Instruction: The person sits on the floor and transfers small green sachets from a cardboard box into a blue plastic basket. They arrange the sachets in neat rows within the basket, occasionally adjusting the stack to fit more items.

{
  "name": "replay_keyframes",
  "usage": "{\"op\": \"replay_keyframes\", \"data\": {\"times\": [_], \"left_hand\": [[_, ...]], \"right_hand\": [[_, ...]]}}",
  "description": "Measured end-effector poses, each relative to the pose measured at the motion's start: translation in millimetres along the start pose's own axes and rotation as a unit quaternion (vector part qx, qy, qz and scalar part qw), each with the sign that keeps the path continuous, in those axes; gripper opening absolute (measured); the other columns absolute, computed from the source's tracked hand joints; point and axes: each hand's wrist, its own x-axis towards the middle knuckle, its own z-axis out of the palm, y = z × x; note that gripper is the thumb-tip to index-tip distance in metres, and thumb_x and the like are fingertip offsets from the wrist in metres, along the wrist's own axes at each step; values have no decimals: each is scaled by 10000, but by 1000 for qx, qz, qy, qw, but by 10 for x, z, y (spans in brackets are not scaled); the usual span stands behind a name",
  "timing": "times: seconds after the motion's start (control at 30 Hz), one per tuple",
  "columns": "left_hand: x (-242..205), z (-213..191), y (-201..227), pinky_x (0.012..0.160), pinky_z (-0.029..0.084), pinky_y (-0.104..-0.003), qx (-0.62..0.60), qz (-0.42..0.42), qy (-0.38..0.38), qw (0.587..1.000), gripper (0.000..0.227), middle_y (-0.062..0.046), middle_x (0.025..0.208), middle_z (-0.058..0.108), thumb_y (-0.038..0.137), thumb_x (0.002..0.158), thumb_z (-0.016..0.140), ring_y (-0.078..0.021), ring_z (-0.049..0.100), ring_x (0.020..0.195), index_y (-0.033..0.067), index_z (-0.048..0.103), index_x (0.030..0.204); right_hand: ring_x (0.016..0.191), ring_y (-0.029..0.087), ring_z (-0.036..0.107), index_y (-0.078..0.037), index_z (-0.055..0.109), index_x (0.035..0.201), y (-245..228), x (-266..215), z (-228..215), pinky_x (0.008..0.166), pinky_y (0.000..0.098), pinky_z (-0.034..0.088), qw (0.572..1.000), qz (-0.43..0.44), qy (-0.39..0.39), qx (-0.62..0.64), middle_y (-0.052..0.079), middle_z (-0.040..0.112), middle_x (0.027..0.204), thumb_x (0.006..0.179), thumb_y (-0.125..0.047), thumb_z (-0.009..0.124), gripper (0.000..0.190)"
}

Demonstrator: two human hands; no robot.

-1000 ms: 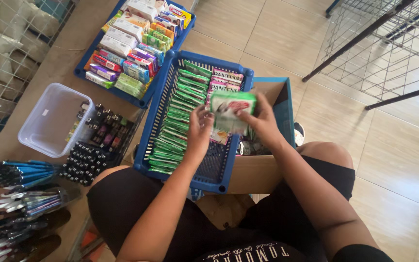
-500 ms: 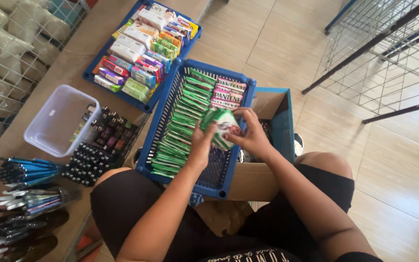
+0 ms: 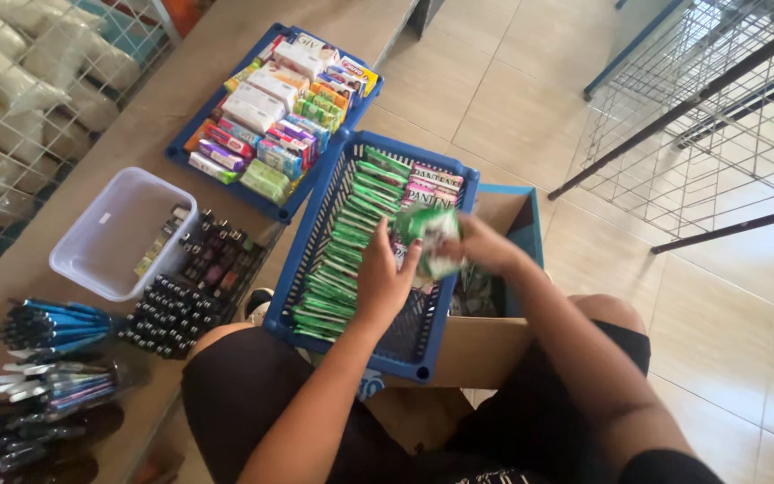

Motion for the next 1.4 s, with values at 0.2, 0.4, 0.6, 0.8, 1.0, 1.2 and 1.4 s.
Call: {"op": "replay_keyframes", "data": {"times": [0.2, 0.4, 0.6, 0.8, 1.0, 1.2, 1.4], "left_hand": [[-16, -65, -40, 1130, 259, -686, 337, -26, -152, 929, 903, -279, 1576, 348, 581, 839, 708, -448, 276, 1483, 50, 396, 1499], [-79, -3, 25, 1106, 203, -751, 448, -105, -283, 841, 1082, -313, 1661, 89, 675, 874, 637, -470, 85, 1529, 41, 165, 1614], [-90, 36, 41, 1104, 237, -731, 440, -151, -336, 819, 1156, -294, 1687, 9, 677, 872, 648, -475, 15, 1540, 40, 67, 1642], [-56, 68, 139, 1103, 232, -750, 447, -165, -344, 809, 1184, -298, 1684, 4, 690, 866, 651, -503, -6, 1534, 36, 40, 1642], [-105, 147, 96, 1090, 231, -758, 458, -161, -339, 806, 1207, -317, 1683, 1, 692, 857, 664, -510, -2, 1531, 20, 44, 1644], [-76, 141, 97, 1095, 228, -756, 462, -163, -347, 800, 1213, -314, 1680, -20, 704, 863, 648, -511, -15, 1530, 28, 11, 1643], [-68, 197, 50, 1095, 230, -759, 468, -164, -357, 792, 1201, -308, 1686, -24, 703, 877, 636, -518, -18, 1530, 35, 1, 1647]], "right_hand": [[1046, 385, 682, -104, 540, 1360, -436, 940, -73, 841, 467, 544, 842, -157, 301, -419, 167, 669, 1213, 808, -208, 853, 643], [1128, 343, 606, -176, 565, 1299, -514, 1527, 125, 824, 479, 542, 701, -222, 301, -607, 95, 607, 1187, 734, -166, 828, 624], [1106, 304, 588, -172, 567, 1278, -300, 1642, 247, 835, 454, 537, 646, -243, 290, -662, 73, 590, 1200, 690, -133, 824, 643], [1118, 325, 576, -147, 582, 1255, -299, 1497, 305, 876, 466, 525, 670, -258, 246, -651, 92, 583, 1209, 681, -173, 849, 634], [1146, 330, 604, -125, 572, 1315, -216, 1487, 314, 915, 464, 521, 793, -180, 175, -556, 111, 599, 1273, 816, -270, 818, 575], [1272, 277, 542, -121, 600, 1295, -464, 1557, 377, 1061, 464, 398, 710, -70, 158, -682, 91, 613, 1272, 913, -495, 732, 551], [1492, 316, 308, -93, 449, 1514, -485, 1603, 400, 1210, 590, 156, 739, -157, 180, -630, 158, 431, 1557, 970, -527, 621, 717]]}}
